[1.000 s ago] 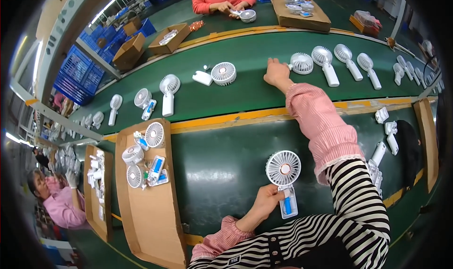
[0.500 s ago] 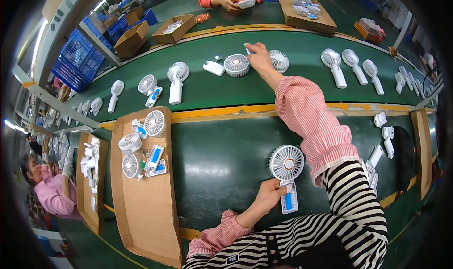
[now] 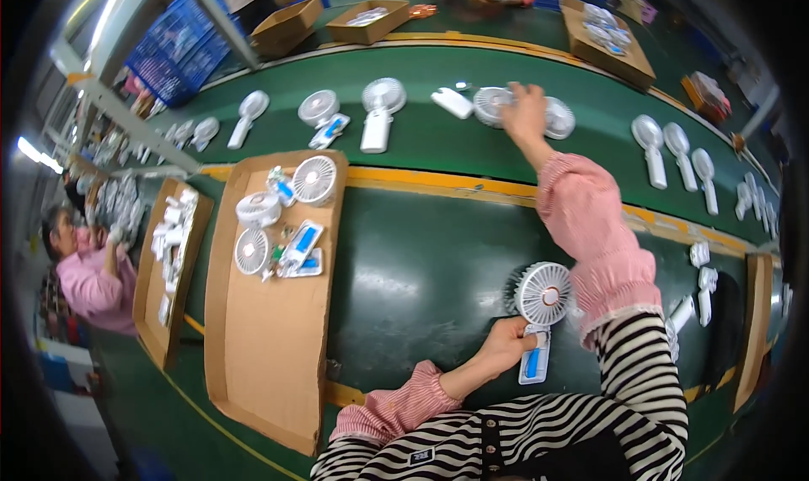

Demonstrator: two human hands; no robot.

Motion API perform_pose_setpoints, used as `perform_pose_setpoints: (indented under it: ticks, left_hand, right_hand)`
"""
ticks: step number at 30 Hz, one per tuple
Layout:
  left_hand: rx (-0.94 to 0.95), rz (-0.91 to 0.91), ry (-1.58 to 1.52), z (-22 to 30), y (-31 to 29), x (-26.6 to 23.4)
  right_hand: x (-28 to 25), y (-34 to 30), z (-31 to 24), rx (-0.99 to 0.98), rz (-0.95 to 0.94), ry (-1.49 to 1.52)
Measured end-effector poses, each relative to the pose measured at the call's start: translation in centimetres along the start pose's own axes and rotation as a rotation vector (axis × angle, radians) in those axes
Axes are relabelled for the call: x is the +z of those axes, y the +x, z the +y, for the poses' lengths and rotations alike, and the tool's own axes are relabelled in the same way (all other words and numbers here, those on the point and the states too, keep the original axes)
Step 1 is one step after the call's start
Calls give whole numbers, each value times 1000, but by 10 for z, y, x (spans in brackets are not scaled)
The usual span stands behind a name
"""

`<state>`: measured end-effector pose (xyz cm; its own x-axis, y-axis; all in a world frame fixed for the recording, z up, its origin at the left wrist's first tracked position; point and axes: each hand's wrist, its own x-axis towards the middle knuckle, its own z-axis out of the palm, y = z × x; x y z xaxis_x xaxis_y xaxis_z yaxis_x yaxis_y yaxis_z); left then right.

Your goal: The person assembles portable fans by fitting internal wiring and batteries into handle casings, attaching handle covers, and placing finished fans onto a conveyor belt. The person also empties a box of handle casings onto the work surface and retrieves additional fan parts from the conveyor belt.

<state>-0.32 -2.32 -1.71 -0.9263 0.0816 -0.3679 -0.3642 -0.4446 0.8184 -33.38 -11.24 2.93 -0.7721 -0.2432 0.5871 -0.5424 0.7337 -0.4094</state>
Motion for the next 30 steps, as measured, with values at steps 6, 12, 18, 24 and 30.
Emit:
perform_pose_setpoints:
  ticks: [6,12,18,24,30]
  left_hand:
    - [15,27,96,-1,-2,-4]
    - [51,46,105,12,-6,4]
    - [32,67,163,20,-10,3]
    - [500,146,132,-19,11,-3]
    - [284,86,52,-24,7,-8]
  right_hand:
    - [-48,-6,-39,-12,192,429]
    - [-81,-22,-152,39,-186,1093]
    - [-97,-74,-274,-80,-586,1357]
    - [-50,-157,-306,-311,-888,1197]
    - [55,-78,-274,-510,-431,281]
